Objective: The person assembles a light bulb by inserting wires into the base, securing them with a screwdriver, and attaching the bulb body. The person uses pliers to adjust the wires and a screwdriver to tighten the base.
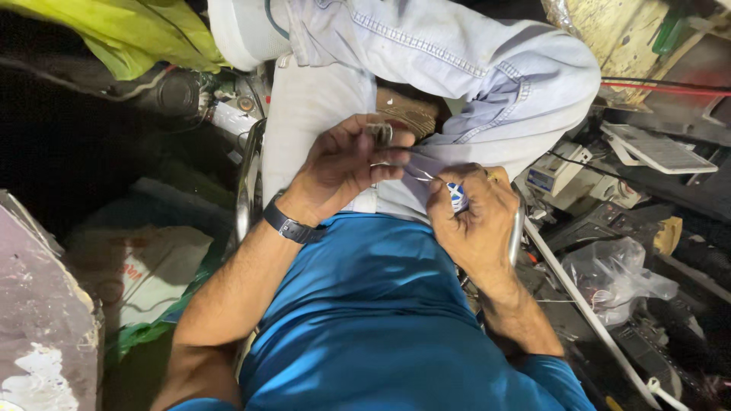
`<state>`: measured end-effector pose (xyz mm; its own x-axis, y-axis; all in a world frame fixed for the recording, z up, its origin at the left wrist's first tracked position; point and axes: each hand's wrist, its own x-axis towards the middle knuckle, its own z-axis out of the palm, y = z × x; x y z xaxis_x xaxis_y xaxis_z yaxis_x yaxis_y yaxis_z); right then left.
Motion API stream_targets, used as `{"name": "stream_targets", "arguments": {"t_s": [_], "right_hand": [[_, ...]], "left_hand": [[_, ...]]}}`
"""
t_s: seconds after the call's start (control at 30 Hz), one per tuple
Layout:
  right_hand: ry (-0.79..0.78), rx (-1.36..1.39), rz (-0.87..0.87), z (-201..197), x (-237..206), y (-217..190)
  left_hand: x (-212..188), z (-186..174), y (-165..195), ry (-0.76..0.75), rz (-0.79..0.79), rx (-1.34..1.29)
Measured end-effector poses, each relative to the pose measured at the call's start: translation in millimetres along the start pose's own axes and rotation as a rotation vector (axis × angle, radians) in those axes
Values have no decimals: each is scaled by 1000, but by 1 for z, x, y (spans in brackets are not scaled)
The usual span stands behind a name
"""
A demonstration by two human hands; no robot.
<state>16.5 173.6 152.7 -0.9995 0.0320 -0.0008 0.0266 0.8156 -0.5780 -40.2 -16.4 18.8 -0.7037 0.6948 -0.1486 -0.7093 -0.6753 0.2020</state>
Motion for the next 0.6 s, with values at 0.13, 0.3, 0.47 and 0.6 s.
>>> {"name": "stream_targets", "arguments": {"t_s": [0.13,0.3,0.47,0.6], "right_hand": [[11,-51,-66,-12,14,-14],[-43,-136,-57,-16,41,-17],[-163,-121,114,-18,54,-22],[-133,-273,-81,-14,57,-27]], "left_hand": [[4,1,0,-24,-5,-61],[15,3,-7,60,-12,-101],[17,10,-11,38,-14,-115],[15,16,-10,46,2,-113]]}}
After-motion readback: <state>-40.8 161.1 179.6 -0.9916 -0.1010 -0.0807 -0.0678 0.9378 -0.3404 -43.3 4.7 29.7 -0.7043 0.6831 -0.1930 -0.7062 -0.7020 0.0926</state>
